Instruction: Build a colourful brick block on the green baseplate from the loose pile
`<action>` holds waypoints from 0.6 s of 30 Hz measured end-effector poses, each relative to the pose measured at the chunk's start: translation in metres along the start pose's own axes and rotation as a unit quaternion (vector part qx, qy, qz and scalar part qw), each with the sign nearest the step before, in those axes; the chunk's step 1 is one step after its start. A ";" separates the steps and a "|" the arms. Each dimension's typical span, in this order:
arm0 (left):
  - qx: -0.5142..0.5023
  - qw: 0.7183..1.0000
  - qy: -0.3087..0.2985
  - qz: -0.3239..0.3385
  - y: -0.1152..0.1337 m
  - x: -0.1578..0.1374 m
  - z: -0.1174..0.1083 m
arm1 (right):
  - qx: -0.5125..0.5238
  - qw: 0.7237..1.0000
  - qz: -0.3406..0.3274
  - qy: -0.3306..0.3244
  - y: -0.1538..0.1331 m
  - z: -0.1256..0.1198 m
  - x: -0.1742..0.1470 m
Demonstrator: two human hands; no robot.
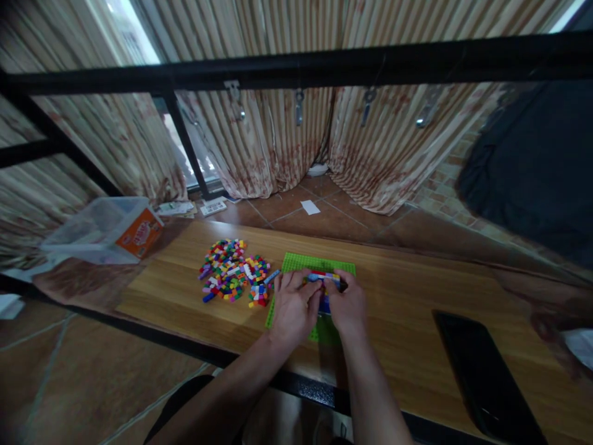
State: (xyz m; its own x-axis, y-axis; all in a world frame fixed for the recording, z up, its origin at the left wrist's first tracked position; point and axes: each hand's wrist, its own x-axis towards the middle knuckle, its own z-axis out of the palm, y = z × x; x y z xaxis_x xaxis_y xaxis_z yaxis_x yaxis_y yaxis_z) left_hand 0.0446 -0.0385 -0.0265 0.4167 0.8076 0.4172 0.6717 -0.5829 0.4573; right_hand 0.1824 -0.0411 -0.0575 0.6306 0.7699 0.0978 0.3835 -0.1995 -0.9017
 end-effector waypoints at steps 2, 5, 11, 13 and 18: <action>-0.008 1.000 -0.004 0.005 -0.002 -0.002 -0.001 | 0.002 1.000 0.000 0.003 0.004 -0.001 0.001; -0.025 1.000 0.000 0.005 -0.008 -0.003 -0.003 | 0.009 1.000 0.003 -0.002 0.009 -0.003 0.002; 0.025 0.997 0.004 -0.072 -0.041 0.012 -0.022 | 0.029 0.998 0.038 -0.041 0.006 -0.010 0.001; 0.067 0.992 -0.019 -0.106 -0.052 0.017 -0.028 | 0.028 0.998 0.054 -0.025 0.002 -0.013 0.002; 0.167 0.977 -0.046 -0.125 -0.063 0.022 -0.030 | 0.063 0.997 0.049 0.003 -0.001 -0.017 0.005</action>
State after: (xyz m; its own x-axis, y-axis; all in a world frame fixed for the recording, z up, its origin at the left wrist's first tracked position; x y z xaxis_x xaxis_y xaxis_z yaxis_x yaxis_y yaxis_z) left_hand -0.0069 0.0134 -0.0226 0.2577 0.9344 0.2459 0.9152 -0.3176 0.2482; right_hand 0.1971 -0.0471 -0.0488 0.6652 0.7466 0.0094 0.2322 -0.1949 -0.9530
